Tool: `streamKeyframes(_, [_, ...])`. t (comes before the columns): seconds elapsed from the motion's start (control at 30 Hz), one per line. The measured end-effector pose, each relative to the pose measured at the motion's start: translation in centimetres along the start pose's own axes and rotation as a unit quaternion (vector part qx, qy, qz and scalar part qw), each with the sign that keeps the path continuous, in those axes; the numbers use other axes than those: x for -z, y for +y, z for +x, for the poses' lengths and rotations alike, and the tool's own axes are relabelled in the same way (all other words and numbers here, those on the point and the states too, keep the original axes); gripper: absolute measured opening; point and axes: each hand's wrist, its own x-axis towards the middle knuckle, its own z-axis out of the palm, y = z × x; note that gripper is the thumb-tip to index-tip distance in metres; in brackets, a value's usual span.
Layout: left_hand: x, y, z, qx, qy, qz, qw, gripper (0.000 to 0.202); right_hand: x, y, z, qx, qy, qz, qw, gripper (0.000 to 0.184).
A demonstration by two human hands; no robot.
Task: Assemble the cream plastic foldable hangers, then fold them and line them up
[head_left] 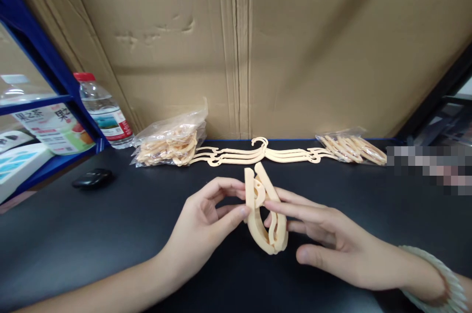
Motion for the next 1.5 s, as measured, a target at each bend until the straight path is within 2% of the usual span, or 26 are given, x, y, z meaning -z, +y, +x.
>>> streamKeyframes(0.13, [-0.2,0.2,-0.1,0.045,-0.033,0.000,0.998,0.018,0.0,0.2,-0.1,0.003,-0.011,-0.005,1.000,0.057])
streamKeyframes(0.3, [0.0,0.1,0.0,0.044,-0.003,-0.001,0.999,0.020,0.4,-0.2,0.3,0.012,0.018,-0.005,1.000,0.050])
streamKeyframes(0.53, [0.2,-0.2,0.1,0.075,0.003,-0.022,0.997,0.021,0.5,-0.1,0.4,0.011,0.021,0.001,1.000,0.042])
streamKeyframes(0.67, [0.1,-0.3,0.1,0.060,0.002,-0.007,0.998,0.019,0.6,0.1,0.4,0.020,0.020,-0.008,1.000,0.040])
streamKeyframes(0.87, [0.0,0.1,-0.2,0.036,-0.019,0.022,0.999,0.018,0.4,-0.2,0.3,-0.005,-0.022,-0.032,0.999,0.043])
streamKeyframes(1.0, [0.2,-0.1,0.0,0.044,-0.043,0.043,0.997,0.031,0.8,-0.4,0.2,-0.004,-0.020,-0.012,1.000,0.046])
streamKeyframes(1.07, [0.5,-0.3,0.0,0.030,-0.059,0.088,0.994,0.041,1.6,-0.4,0.2,-0.001,0.004,0.004,1.000,0.047])
streamKeyframes(1.13, [0.7,-0.4,-0.2,-0.011,-0.097,0.187,0.978,0.045,2.7,-0.3,0.1,-0.003,0.077,-0.015,0.997,0.044])
streamKeyframes(1.17, [0.8,-0.4,-0.3,-0.037,-0.129,0.248,0.959,0.046,3.4,-0.2,0.1,-0.009,0.126,-0.037,0.991,0.041])
streamKeyframes(1.23, [1.0,-0.2,-0.6,-0.083,-0.212,0.359,0.905,0.050,4.5,0.1,0.0,-0.046,0.204,-0.100,0.973,0.036])
streamKeyframes(1.27, [1.1,-0.2,-0.8,-0.098,-0.251,0.400,0.876,0.053,4.8,0.2,0.1,-0.072,0.218,-0.133,0.964,0.035])
streamKeyframes(1.37, [1.2,0.1,-1.0,-0.110,-0.316,0.477,0.813,0.056,5.0,0.7,0.1,-0.138,0.188,-0.212,0.949,0.036])
streamKeyframes(1.5, [1.4,0.3,-0.6,-0.102,-0.327,0.512,0.788,0.060,3.7,1.1,-0.2,-0.128,0.191,-0.310,0.923,0.038])
